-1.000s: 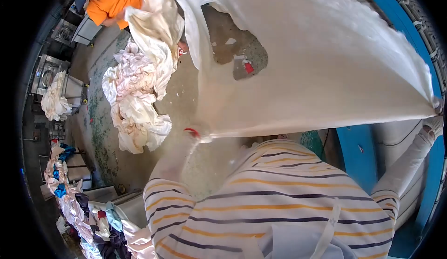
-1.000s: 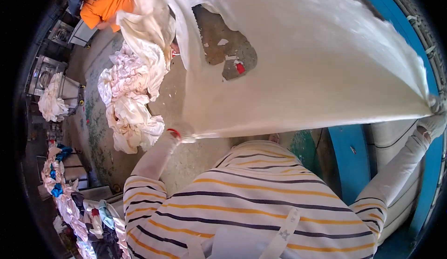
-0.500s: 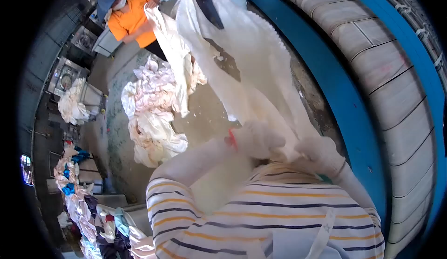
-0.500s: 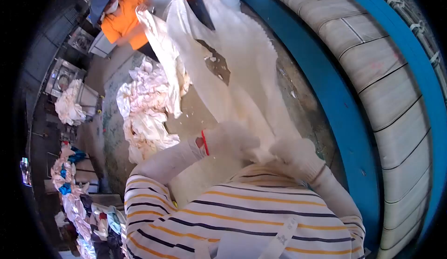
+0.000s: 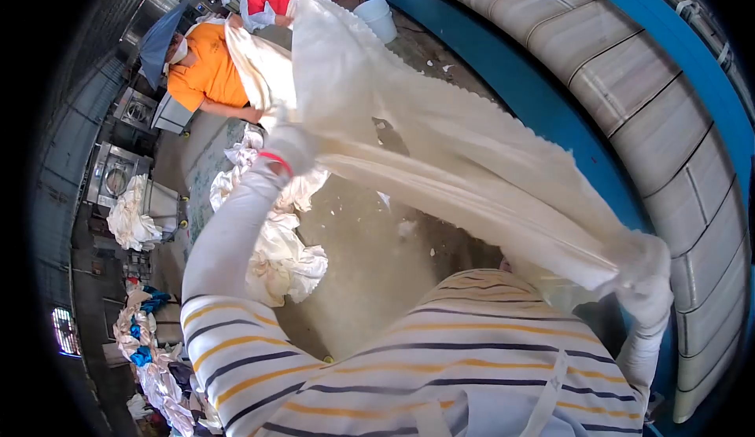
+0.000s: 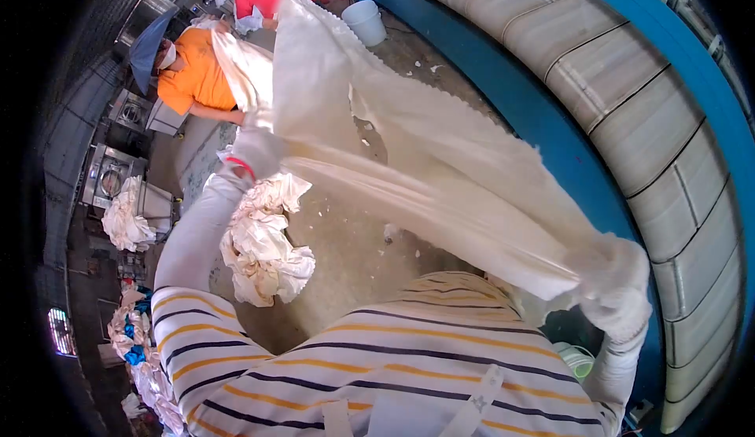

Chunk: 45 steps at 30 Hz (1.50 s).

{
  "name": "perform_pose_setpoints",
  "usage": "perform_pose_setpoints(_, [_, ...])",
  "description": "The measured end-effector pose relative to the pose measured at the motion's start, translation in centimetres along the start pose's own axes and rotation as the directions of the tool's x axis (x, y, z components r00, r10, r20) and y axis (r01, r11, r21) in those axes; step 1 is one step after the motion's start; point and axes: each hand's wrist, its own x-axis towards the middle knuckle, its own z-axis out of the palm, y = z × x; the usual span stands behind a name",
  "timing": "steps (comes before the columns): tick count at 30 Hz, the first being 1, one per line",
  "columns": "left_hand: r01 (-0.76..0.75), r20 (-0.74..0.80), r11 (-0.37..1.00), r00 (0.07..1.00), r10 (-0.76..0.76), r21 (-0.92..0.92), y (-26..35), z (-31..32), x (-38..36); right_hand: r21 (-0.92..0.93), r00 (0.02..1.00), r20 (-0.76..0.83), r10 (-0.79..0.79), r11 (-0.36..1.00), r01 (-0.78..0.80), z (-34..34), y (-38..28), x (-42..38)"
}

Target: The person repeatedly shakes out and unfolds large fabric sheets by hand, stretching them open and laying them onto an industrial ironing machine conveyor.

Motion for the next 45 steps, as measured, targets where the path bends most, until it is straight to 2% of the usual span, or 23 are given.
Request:
perform_pose_setpoints(4, [0.308, 0.358, 0.951, 0.884, -0.301, 0.04, -6.4, -3.2, -2.0, 0.015, 0.961, -0.201, 0.19, 0.982, -0.191, -2.7, 4.9, -3.7])
perform_pose_setpoints(5, [0.401, 0.195, 0.908, 0.888, -0.418, 0.121, -8.7, 2.0, -2.9, -0.047, 0.956, -0.22, 0.193, 0.977, -0.208, -3.4, 6.3, -4.6])
perform_pose_setpoints(8, [0.523, 0.168, 0.852, 0.842, -0.513, -0.017, -10.2, 0.7, -6.7, -0.16, 0.935, -0.329, 0.133, 0.968, -0.194, -5.0, 10.1, -6.7])
perform_pose_setpoints(11, [0.616, -0.052, 0.788, 0.786, -0.616, -0.006, -11.3, 4.0, -10.3, -0.269, 0.989, -0.146, 0.01, 0.962, -0.05, -8.7, 12.6, -6.1])
perform_pose_setpoints(12, [0.662, -0.075, 0.744, 0.741, -0.668, -0.085, -11.4, 5.4, -11.4, -0.226, 0.98, -0.177, 0.089, 0.965, -0.129, -9.2, 13.3, -6.2])
perform_pose_setpoints(16, [0.95, 0.413, 0.208, 0.29, -0.863, -0.232, -11.9, 4.5, -14.6, 0.136, 0.878, -0.288, 0.382, 0.924, -0.357, -8.2, 14.7, -8.8])
perform_pose_setpoints(18, [0.731, 0.217, 0.051, 0.267, -0.939, -0.68, -12.1, 7.8, -16.5, 0.131, 0.899, -0.192, 0.395, 0.918, -0.375, -7.9, 16.9, -9.3])
perform_pose_setpoints(19, [0.493, 0.153, -0.043, 0.185, -0.971, -0.869, -12.4, 10.6, -16.9, -0.03, 0.93, -0.252, 0.268, 0.958, -0.284, -6.7, 18.2, -9.0])
perform_pose_setpoints(21, [-0.233, 0.079, -0.087, 0.04, -0.996, -0.969, -11.2, 12.6, -16.1, -0.071, 0.879, -0.111, 0.464, 0.879, -0.472, -4.7, 15.2, -6.5])
perform_pose_setpoints(23, [-0.14, -0.299, 0.286, 0.08, -0.951, -0.948, -7.8, 5.3, -14.0, -0.048, 0.931, -0.055, 0.36, 0.931, -0.362, -1.9, 9.8, -2.6])
perform_pose_setpoints(24, [-0.108, -0.475, 0.465, 0.104, -0.874, -0.879, -5.6, 0.8, -12.8, -0.009, 0.987, -0.067, 0.147, 0.989, -0.147, -0.5, 6.8, -0.4])
perform_pose_setpoints(25, [-0.123, -0.563, 0.549, 0.184, -0.806, -0.826, -3.1, -2.6, -11.9, 0.303, 0.973, -0.087, 0.213, 0.936, -0.178, 1.3, 4.1, 1.5])
perform_pose_setpoints(26, [-0.196, -0.629, 0.598, 0.29, -0.721, -0.777, 0.0, -5.5, -10.4, 0.584, 0.957, -0.083, 0.277, 0.792, -0.179, 2.9, 1.8, 3.1])
perform_pose_setpoints(28, [-0.458, -0.706, 0.539, 0.504, -0.497, -0.707, 6.5, -9.8, -7.0, 0.734, 0.969, 0.095, 0.228, 0.641, -0.223, 4.7, -2.5, 5.9])
perform_pose_setpoints(30, [-0.678, -0.769, 0.365, 0.588, -0.252, -0.638, 14.0, -12.9, -3.4, 0.672, 0.982, 0.171, 0.08, 0.72, -0.176, 8.0, -0.8, 7.2])
perform_pose_setpoints(33, [-0.847, -0.888, 0.271, 0.449, -0.099, -0.458, 21.7, -17.4, -0.9, 0.616, 0.996, 0.07, -0.062, 0.787, 0.006, 11.6, -3.4, 8.5])
perform_pose_setpoints(34, [-0.869, -0.927, 0.325, 0.365, -0.086, -0.373, 21.6, -18.4, -0.9, 0.695, 0.972, 0.218, 0.089, 0.685, -0.219, 10.9, -4.3, 8.1])
perform_pose_setpoints(36, [-0.882, -0.98, 0.429, 0.192, -0.048, -0.193, 21.5, -20.3, -0.8, 0.71, 0.974, 0.103, 0.203, 0.67, -0.215, 10.5, -3.3, 7.2])
perform_pose_setpoints(39, [-0.891, -0.96, 0.363, 0.235, -0.15, -0.274, 23.7, -22.6, 1.3, 0.655, 0.941, -0.163, 0.297, 0.746, -0.122, 9.8, -0.3, 5.6])
perform_pose_setpoints(41, [-0.927, -0.931, 0.202, 0.263, -0.253, -0.317, 24.9, -24.4, 3.1, 0.796, 0.834, -0.318, 0.451, 0.605, -0.024, 7.9, -2.1, 6.4])
perform_pose_setpoints(43, [-0.933, -0.936, 0.227, 0.21, -0.281, -0.278, 25.8, -26.2, 5.1, 0.172, 0.862, -0.492, 0.12, 0.984, -0.039, 6.5, 3.7, 5.9])
perform_pose_setpoints(44, [-0.936, -0.938, 0.241, 0.183, -0.294, -0.258, 26.2, -27.1, 6.2, -0.2, 0.875, -0.48, -0.061, 0.979, -0.042, 5.6, 5.9, 5.8])
perform_pose_setpoints(45, [-0.915, -0.966, 0.348, 0.129, -0.222, -0.202, 26.0, -27.8, 6.9, 0.501, 0.794, -0.459, 0.398, 0.854, -0.139, 4.5, 3.6, 7.1])
